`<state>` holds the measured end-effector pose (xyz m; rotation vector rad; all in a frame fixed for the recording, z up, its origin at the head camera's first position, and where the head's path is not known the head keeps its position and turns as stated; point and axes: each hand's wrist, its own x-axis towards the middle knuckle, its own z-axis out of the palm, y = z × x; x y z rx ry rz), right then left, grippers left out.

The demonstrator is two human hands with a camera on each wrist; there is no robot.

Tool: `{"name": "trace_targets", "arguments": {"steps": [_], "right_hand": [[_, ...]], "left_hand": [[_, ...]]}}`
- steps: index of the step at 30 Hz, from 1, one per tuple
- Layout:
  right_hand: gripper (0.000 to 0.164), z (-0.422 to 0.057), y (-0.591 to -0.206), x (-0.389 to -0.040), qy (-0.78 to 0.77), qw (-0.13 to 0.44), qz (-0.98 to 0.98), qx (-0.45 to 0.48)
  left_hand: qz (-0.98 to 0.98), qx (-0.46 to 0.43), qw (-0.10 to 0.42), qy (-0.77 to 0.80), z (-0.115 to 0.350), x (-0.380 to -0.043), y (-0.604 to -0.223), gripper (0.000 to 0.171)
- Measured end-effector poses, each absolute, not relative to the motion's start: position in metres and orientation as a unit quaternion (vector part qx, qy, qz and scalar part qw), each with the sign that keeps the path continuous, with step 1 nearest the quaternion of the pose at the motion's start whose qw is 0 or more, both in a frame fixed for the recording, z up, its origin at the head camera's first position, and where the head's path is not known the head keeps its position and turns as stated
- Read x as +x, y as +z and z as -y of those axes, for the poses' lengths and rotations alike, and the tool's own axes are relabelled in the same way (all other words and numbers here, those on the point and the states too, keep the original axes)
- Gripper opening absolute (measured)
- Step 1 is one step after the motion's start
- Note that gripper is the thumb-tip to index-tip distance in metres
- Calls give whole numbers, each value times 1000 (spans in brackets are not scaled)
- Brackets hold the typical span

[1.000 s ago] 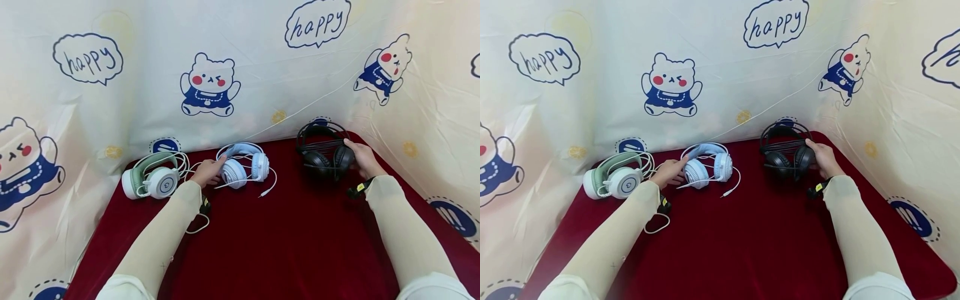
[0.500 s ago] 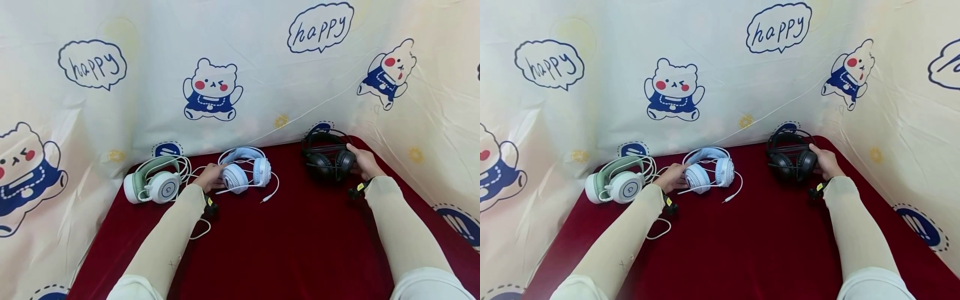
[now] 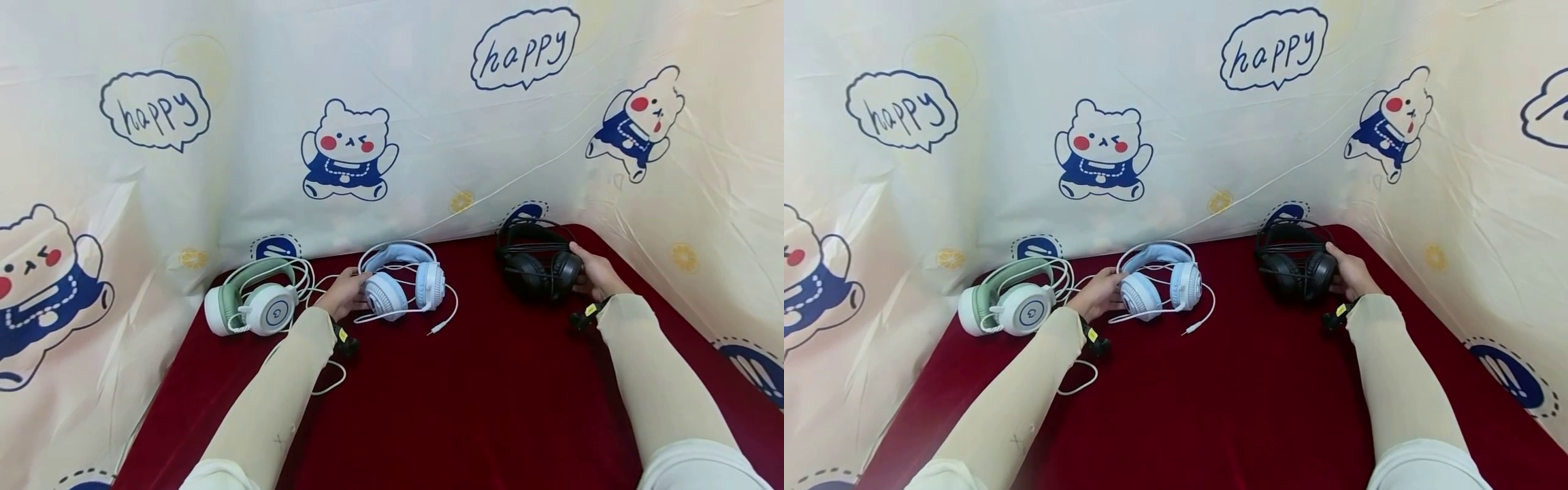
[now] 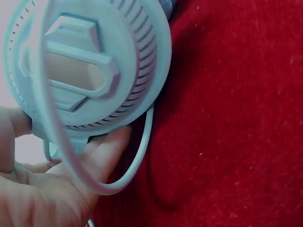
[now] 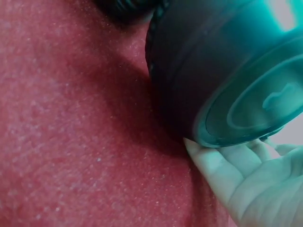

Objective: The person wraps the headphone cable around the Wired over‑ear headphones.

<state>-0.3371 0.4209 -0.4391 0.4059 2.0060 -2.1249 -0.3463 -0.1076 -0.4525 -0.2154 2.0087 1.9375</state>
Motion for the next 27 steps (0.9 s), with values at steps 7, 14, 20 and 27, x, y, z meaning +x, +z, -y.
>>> {"name": "trace_targets", "arguments": {"steps": [7, 14, 20, 27], "right_hand": [[47, -423, -440, -331, -735, 114, -656, 127], [85, -415, -441, -324, -676, 63, -724, 117], [84, -402, -435, -312, -639, -20, -753, 154], [69, -381, -416, -301, -568, -141, -783, 211]], "left_hand": [[-697, -62, 146, 699, 105, -337, -450, 50], [-694, -59, 117, 708, 106, -328, -444, 49], [-684, -60, 91, 721, 109, -315, -437, 49], [-662, -42, 68, 746, 111, -302, -421, 48]]}}
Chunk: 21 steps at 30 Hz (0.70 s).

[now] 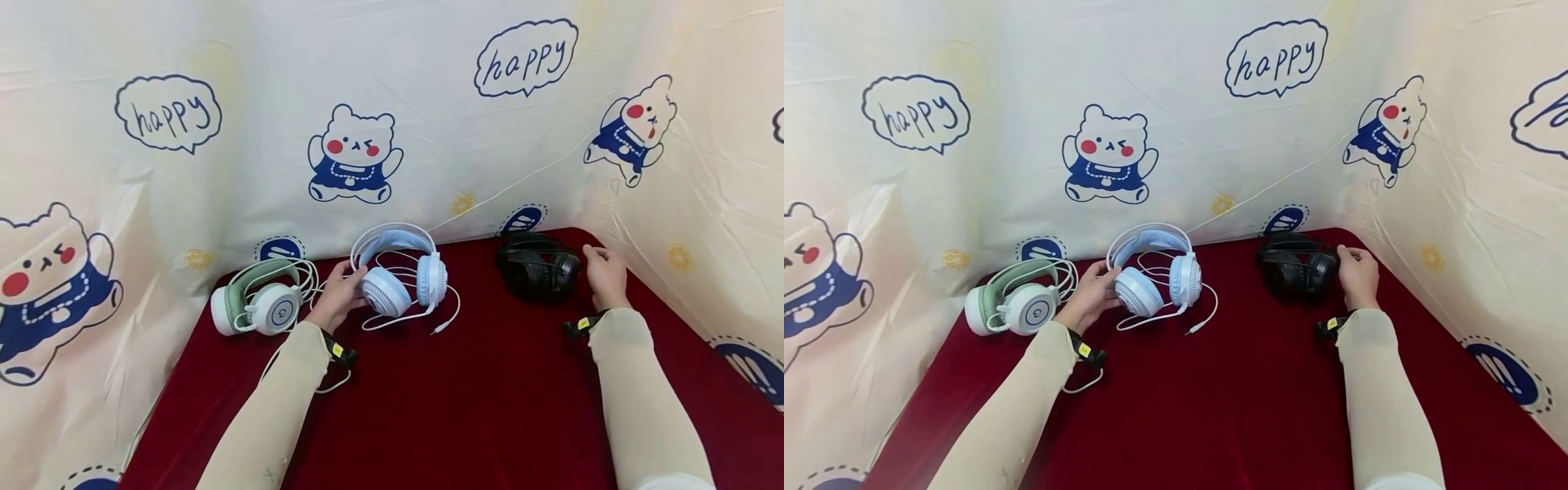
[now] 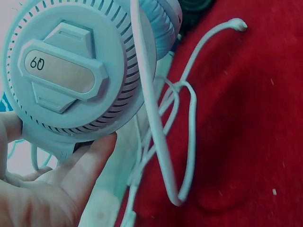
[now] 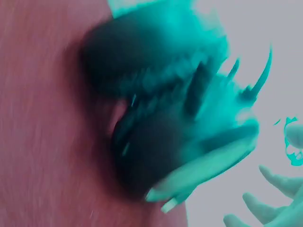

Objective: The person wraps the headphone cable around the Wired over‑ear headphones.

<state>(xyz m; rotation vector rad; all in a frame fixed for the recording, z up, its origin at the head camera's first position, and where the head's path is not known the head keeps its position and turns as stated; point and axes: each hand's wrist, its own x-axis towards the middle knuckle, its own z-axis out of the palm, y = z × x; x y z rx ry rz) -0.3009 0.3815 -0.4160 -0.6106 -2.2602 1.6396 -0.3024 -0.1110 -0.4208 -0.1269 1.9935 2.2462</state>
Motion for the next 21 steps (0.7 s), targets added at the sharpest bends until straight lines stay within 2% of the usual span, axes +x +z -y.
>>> {"name": "trace_targets", "arguments": {"steps": [3, 8, 12, 16, 21], "right_hand": [[61, -365, -402, -298, 567, 207, 769, -211], [45, -324, -375, -292, 564, 297, 756, -148], [34, -286, -361, -287, 590, 330, 734, -73], [31, -248, -355, -284, 655, 281, 702, 16], [49, -210, -357, -281, 725, 128, 670, 100]], "left_hand": [[-655, -31, 55, 753, 109, -298, -413, 48], [-645, -23, 22, 763, 108, -290, -400, 50], [-638, -13, -11, 770, 106, -282, -390, 53], [-644, 1, -44, 763, 106, -273, -382, 56], [-656, 13, -85, 750, 104, -264, -377, 56]]}}
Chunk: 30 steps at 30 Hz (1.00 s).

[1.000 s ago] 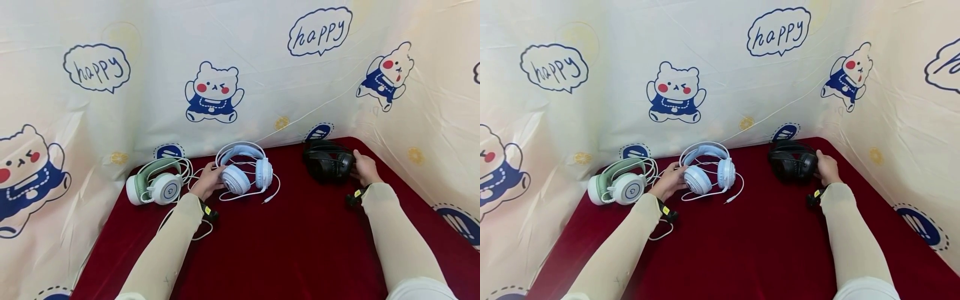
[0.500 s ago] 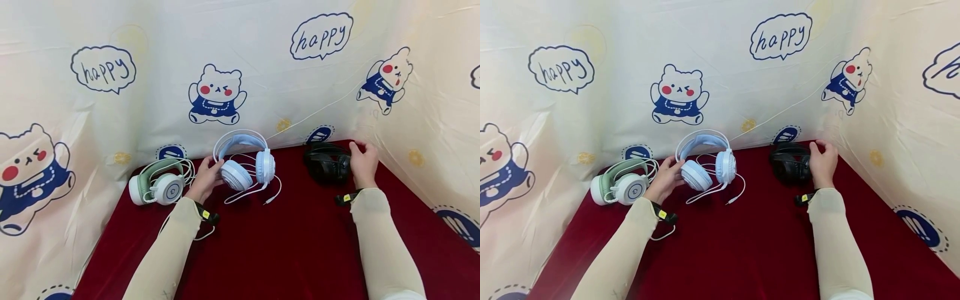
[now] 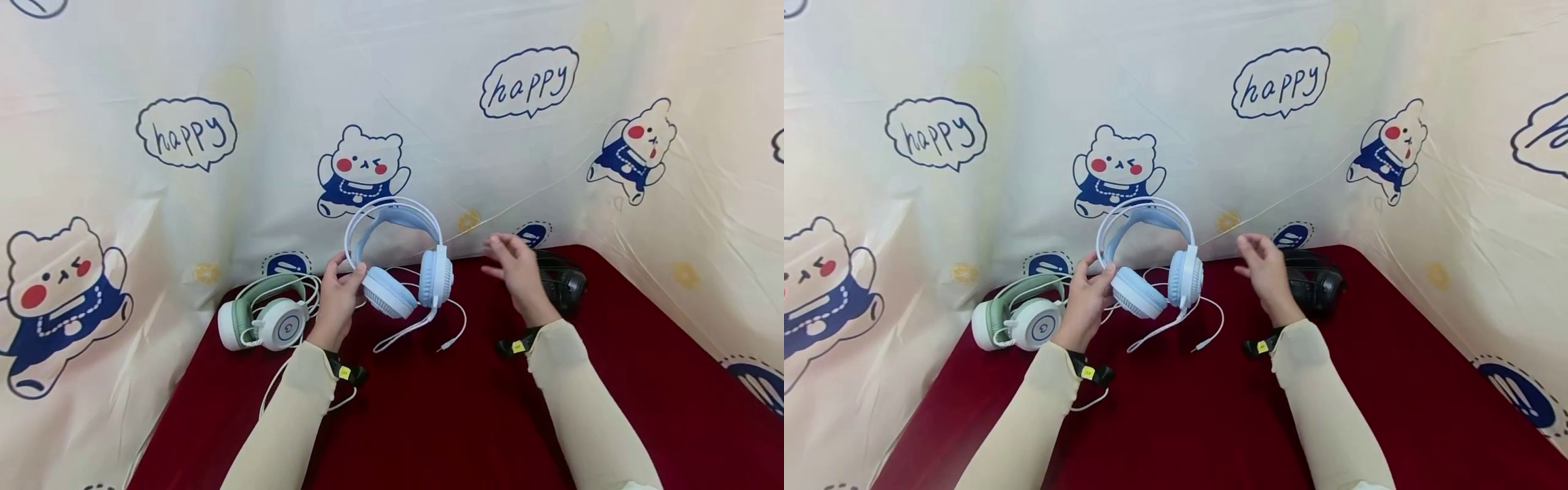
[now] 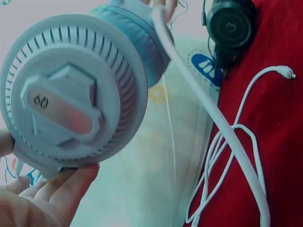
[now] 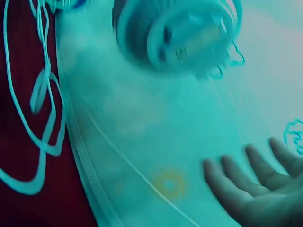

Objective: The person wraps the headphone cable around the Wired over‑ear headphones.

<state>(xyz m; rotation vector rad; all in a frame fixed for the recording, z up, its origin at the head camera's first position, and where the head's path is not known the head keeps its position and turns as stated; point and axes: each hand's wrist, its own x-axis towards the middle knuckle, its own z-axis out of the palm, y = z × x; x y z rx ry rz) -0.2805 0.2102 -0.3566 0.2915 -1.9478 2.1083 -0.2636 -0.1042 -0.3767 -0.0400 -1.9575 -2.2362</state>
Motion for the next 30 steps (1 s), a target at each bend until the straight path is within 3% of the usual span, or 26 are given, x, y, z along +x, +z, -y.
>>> {"name": "trace_targets", "arguments": {"steps": [6, 9, 12, 17, 20, 25, 27, 30], "right_hand": [[71, -182, -385, -271, 705, -92, 678, 187], [80, -170, -392, -269, 691, -143, 674, 219], [84, -159, -389, -270, 678, -126, 692, 215], [72, -147, -370, -277, 687, -31, 698, 200], [65, -148, -357, -279, 699, 29, 684, 207], [61, -169, -343, -278, 671, 83, 709, 203], [61, -179, -342, -275, 655, 75, 725, 202], [60, -189, -345, -271, 636, 47, 744, 199]], "left_hand": [[631, -9, 120, -767, 96, -249, -393, 46], [620, -20, 146, -770, 94, -250, -400, 43], [621, -42, 171, -764, 92, -254, -400, 42], [711, -76, 207, -667, 96, -255, -381, 49], [831, -87, 193, -514, 106, -248, -361, 50], [932, -172, 148, -282, 119, -234, -336, 27], [927, -234, 181, -229, 118, -227, -332, 17], [898, -321, 265, -142, 112, -218, -332, 18]]}}
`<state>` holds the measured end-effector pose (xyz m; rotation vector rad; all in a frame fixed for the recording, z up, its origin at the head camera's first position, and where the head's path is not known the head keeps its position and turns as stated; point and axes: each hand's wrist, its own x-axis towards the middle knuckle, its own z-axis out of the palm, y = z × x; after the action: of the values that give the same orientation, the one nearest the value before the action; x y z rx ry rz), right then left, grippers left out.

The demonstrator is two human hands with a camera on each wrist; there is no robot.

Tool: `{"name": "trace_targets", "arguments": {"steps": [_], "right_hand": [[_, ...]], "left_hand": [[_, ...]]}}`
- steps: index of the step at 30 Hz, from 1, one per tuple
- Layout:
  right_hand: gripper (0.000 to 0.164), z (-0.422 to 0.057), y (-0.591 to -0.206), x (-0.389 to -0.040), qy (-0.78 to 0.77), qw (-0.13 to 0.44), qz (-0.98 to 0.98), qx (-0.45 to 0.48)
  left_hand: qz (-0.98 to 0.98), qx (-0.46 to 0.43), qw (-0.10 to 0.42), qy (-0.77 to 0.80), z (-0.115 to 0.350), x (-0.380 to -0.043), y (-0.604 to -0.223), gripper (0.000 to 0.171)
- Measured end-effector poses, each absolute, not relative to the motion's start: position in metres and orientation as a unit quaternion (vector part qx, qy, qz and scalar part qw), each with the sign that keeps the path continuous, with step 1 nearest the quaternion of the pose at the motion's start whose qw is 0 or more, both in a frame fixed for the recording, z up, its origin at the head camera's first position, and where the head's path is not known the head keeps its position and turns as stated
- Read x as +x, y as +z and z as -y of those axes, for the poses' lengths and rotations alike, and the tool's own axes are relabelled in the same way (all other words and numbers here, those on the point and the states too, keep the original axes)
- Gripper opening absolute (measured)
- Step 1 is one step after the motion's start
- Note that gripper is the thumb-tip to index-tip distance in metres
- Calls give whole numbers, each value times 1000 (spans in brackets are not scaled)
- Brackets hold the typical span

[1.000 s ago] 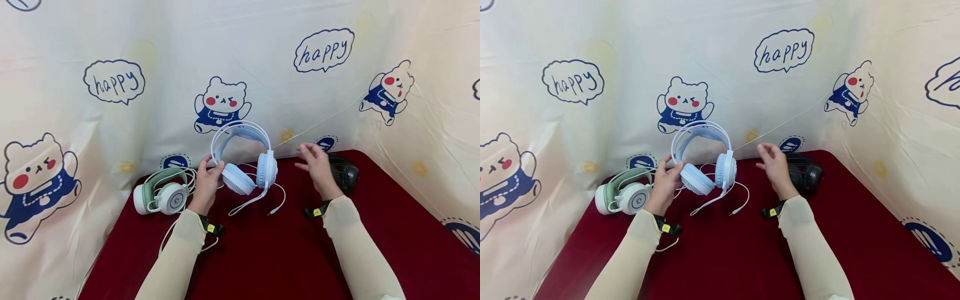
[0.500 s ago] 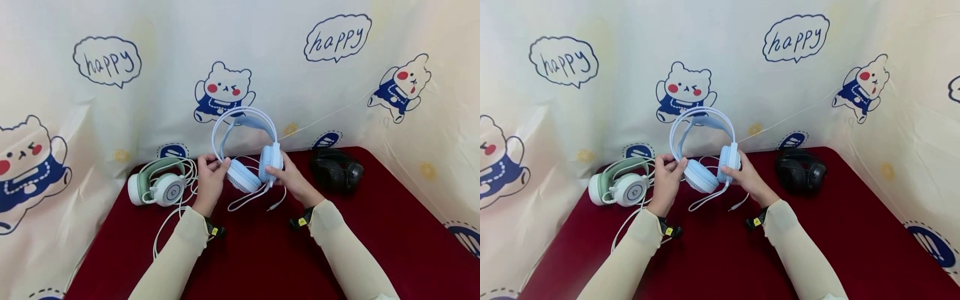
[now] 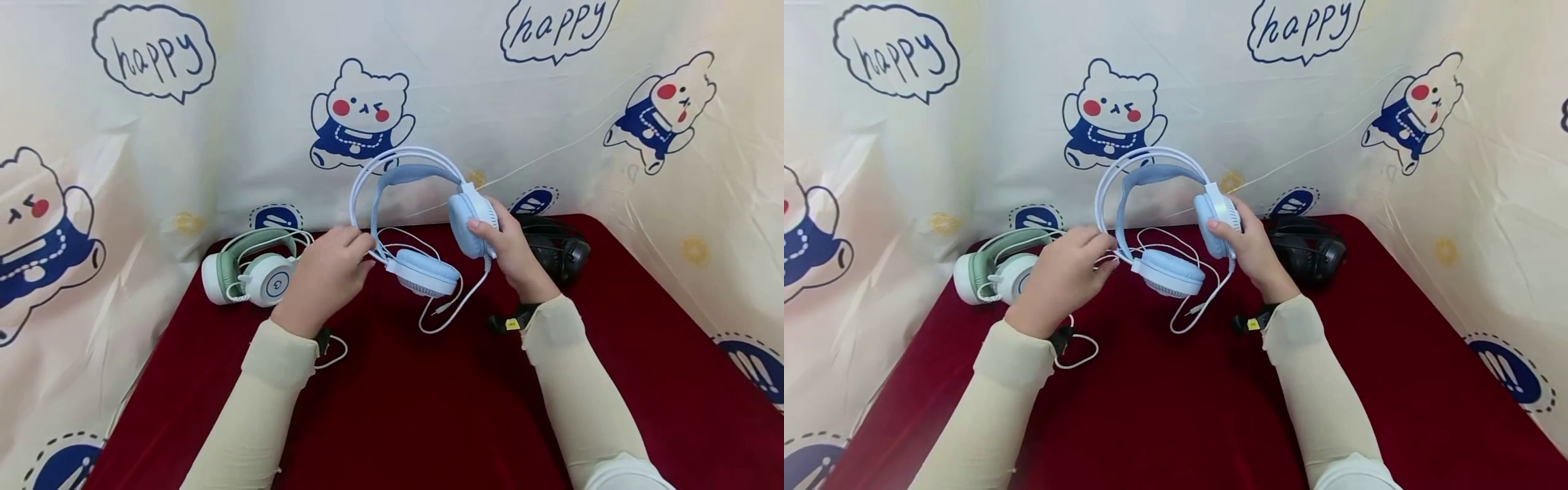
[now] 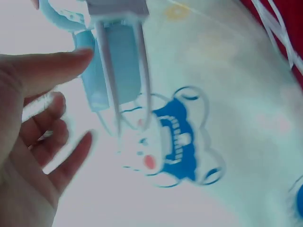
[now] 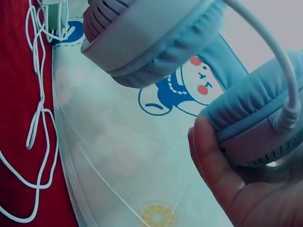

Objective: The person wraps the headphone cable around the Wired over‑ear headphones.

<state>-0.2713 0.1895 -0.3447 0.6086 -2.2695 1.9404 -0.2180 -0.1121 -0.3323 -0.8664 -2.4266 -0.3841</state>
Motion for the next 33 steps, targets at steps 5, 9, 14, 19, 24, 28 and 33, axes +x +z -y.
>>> {"name": "trace_targets", "arguments": {"steps": [5, 9, 14, 19, 24, 28, 33], "right_hand": [[59, -197, -341, -273, 611, 29, 761, 217], [56, -202, -340, -275, 602, 18, 767, 222], [59, -207, -339, -272, 602, -22, 766, 223], [61, -214, -338, -271, 592, -48, 768, 241], [62, -217, -338, -276, 612, -53, 749, 247], [66, -211, -346, -281, 657, -84, 705, 252], [74, -204, -356, -283, 737, -113, 608, 274]], "left_hand": [[880, -376, 290, -35, 103, -214, -335, 48], [902, -357, 243, 20, 97, -218, -345, 65], [902, -351, 244, 59, 90, -223, -354, 52], [888, -383, 242, 79, 84, -222, -357, 29], [879, -397, 258, 58, 85, -221, -354, 26], [868, -400, 291, 34, 89, -220, -353, 23], [861, -389, 327, 14, 93, -221, -354, 9]]}}
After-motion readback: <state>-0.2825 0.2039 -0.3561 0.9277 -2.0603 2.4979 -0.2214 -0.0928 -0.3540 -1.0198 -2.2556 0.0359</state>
